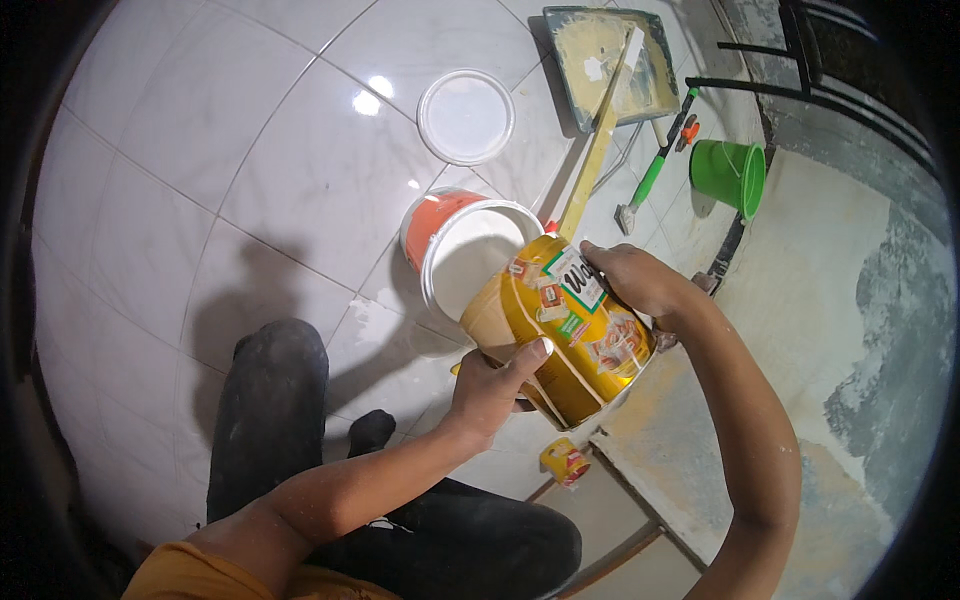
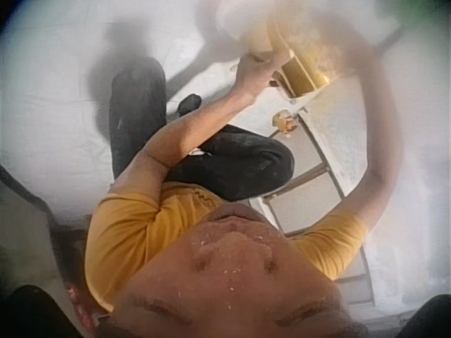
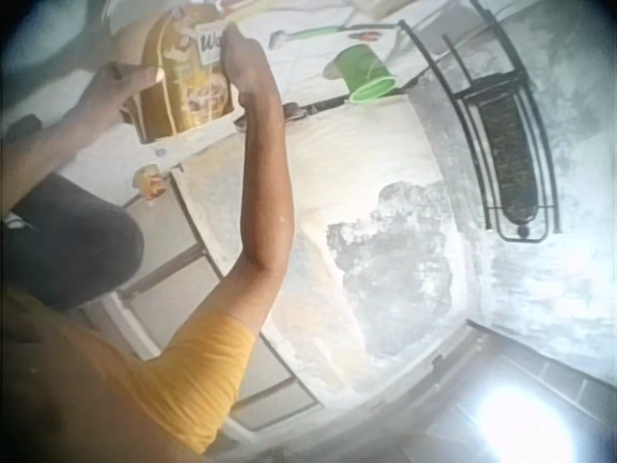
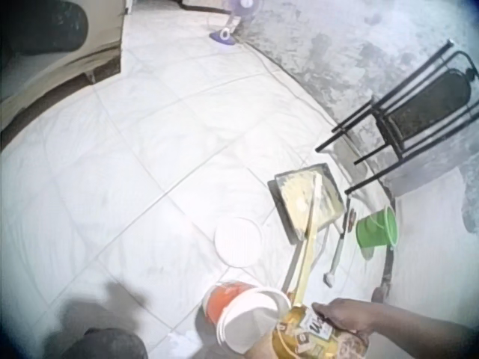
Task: The person pours a white liquid from a small container into a larger bucket and then uses a long wooden stick to stir the mixture. The person kneels on the floor throughout the process, repeatedly stirring the contents of the bucket.
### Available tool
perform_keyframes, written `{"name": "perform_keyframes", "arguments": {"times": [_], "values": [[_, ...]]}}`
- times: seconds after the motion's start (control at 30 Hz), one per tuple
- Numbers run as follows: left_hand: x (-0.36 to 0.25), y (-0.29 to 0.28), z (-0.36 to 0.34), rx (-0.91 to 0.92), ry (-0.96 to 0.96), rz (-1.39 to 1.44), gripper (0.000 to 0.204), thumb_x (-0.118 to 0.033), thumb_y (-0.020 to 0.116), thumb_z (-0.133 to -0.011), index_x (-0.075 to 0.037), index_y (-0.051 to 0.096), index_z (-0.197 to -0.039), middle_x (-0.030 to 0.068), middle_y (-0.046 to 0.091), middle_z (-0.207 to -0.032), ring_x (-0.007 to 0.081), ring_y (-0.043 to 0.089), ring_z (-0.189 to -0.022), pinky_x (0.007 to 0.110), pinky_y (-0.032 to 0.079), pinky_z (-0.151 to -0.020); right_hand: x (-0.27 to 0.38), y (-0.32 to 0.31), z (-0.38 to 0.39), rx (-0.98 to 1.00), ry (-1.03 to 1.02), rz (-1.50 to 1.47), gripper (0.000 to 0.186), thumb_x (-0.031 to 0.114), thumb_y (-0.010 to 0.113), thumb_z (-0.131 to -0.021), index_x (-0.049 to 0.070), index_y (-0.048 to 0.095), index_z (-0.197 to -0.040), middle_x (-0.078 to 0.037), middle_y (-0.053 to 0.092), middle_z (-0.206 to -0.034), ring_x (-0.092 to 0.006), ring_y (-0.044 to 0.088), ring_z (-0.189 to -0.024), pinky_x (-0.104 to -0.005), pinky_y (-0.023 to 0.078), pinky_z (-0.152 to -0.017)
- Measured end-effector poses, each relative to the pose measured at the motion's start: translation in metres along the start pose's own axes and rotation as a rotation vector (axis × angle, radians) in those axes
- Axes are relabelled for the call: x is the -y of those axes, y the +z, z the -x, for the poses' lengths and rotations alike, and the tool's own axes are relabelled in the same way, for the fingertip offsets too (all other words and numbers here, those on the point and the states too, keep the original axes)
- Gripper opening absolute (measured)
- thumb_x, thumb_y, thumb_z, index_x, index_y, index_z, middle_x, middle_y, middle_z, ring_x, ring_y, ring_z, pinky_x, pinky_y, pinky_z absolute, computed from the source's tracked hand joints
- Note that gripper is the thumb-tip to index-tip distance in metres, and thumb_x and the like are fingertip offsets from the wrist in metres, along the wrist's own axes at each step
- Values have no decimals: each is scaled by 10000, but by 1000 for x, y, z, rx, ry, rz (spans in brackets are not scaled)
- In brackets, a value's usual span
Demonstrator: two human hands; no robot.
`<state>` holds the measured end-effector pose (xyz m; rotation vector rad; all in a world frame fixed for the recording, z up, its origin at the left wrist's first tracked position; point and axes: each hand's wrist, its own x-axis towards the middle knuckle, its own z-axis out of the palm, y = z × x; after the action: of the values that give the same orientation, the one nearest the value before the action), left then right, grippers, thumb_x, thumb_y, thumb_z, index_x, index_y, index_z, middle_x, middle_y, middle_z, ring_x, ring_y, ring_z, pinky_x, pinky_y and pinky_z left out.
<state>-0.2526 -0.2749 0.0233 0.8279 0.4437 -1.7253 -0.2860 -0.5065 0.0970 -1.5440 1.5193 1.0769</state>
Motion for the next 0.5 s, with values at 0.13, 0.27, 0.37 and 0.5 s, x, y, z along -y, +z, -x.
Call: {"name": "perform_keyframes", "arguments": {"times": [0.13, 0.27, 0.37, 0.5], "values": [[-11, 16, 10, -1, -61, 115, 633, -462, 839, -889, 32, 663, -1243, 81, 728, -1102, 118, 690, -999, 278, 564, -851, 5, -22, 13, 73, 38, -136, 453, 410, 500, -1097, 4, 650, -1232, -68, 669, -1094, -115, 611, -1011, -276, 494, -910], [-22, 30, 25, 73, -80, 297, 641, -431, 836, -907, 28, 622, -1300, 96, 709, -1188, 125, 674, -1071, 284, 558, -920, 15, -35, 40, 112, -28, -275, 412, 389, 526, -1086, 22, 624, -1243, -57, 648, -1080, -108, 590, -983, -254, 481, -909], [-15, 38, 32, 109, 24, 330, 650, -396, 855, -898, 21, 587, -1319, 104, 700, -1221, 145, 670, -1105, 296, 551, -955, 15, -49, 61, 111, -74, -294, 422, 365, 561, -1067, 2, 613, -1275, -76, 654, -1126, -131, 611, -1048, -277, 484, -967], [-11, 48, 40, 169, 47, 382, 649, -362, 871, -886, 26, 577, -1316, 119, 706, -1223, 166, 680, -1119, 307, 555, -968, 20, -56, 90, 127, -125, -376, 670, 431, 721, -940, -63, 568, -1365, -162, 661, -1301, -228, 624, -1210, -323, 454, -1076]]}}
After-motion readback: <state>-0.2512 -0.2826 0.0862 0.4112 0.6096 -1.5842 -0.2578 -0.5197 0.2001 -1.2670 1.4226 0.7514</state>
